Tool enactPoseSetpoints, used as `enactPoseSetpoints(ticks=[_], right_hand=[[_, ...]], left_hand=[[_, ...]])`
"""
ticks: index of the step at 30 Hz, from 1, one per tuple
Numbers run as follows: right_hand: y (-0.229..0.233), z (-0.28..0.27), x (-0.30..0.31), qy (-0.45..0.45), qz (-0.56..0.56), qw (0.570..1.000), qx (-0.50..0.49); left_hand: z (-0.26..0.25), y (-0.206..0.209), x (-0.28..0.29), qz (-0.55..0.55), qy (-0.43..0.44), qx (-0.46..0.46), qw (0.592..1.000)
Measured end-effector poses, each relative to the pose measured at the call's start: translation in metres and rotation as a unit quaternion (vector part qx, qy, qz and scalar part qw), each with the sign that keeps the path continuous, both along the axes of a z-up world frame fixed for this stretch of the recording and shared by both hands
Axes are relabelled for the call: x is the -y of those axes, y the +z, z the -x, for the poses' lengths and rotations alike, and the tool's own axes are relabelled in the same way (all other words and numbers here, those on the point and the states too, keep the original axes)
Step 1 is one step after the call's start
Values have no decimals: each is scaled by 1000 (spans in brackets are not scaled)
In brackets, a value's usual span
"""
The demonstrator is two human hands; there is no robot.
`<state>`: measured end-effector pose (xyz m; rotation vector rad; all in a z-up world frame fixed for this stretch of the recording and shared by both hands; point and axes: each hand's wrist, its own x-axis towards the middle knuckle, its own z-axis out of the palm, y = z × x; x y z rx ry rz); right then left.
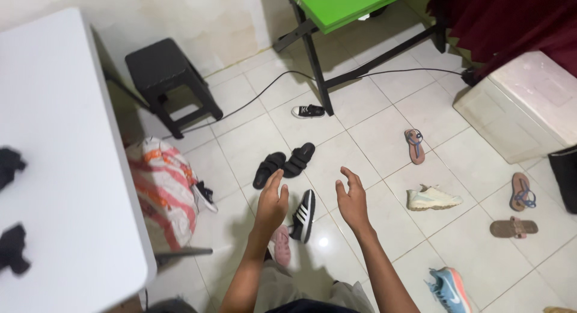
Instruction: The person picks up several shoes and sandals from the tiled floor and aligns them against the wall, then gathers a bundle of wooden hangers.
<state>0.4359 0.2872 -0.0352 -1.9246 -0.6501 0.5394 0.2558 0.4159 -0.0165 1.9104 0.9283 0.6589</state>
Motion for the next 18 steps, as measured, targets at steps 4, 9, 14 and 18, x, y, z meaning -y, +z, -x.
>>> enactPoseSetpoints(ticks=[4, 9, 14, 18], right_hand=[[-3, 7, -43, -41, -33, 998, 23], [-5, 10, -81, -83, -40, 995, 24], [-8, -9, -106, -105, 12, 994, -22], [-30, -48, -121, -104, 13, 994, -12]], left_hand=[[5, -2, -65, -15, -37, 4, 999], [-5, -11, -129, -56, -87, 21, 994], [-43, -25, -167, -44, -90, -15, 995], [-73, -48, -192, -104, -109, -8, 989]])
